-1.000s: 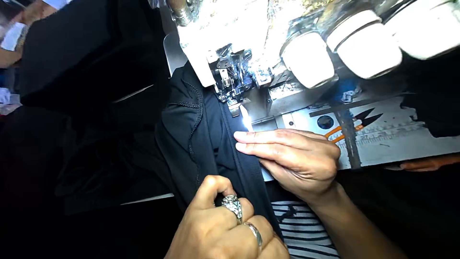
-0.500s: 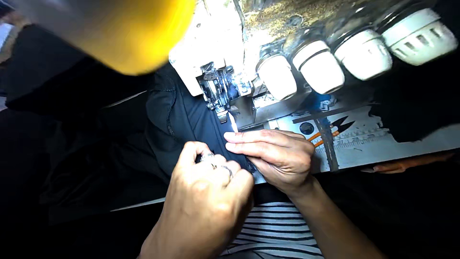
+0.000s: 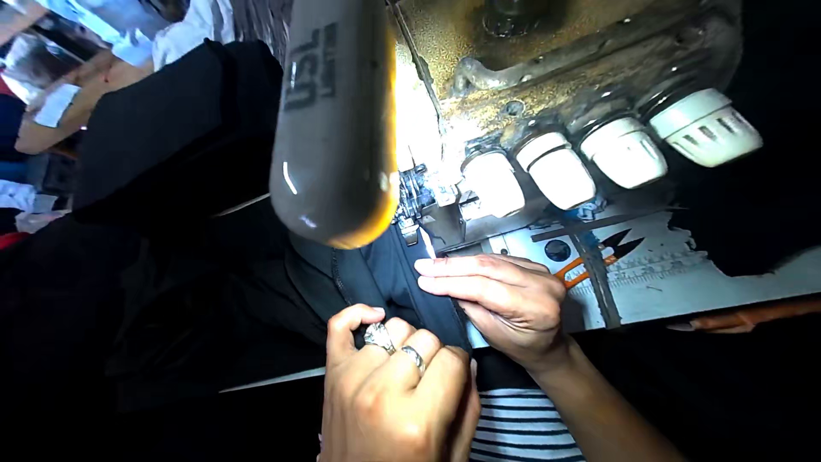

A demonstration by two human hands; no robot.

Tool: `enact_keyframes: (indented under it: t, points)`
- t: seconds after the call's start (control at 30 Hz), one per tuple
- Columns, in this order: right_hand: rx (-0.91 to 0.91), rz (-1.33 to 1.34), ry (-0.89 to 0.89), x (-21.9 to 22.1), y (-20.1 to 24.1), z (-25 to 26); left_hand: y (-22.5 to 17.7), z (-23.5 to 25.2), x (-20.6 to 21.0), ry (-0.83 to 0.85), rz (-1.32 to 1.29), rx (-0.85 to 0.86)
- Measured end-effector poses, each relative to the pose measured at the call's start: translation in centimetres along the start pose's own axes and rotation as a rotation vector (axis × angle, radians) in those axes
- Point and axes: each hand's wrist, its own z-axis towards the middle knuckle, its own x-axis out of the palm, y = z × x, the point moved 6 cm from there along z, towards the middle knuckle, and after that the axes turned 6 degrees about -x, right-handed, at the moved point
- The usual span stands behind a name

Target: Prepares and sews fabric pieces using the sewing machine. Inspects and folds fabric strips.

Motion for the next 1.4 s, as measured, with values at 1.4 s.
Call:
enact_keyframes:
  t: [1.4]
  points:
    - [0.768, 0.134, -0.132, -1.1, 1.0, -1.4, 2.3, -1.1, -0.5, -0.060, -0.262, -0.017]
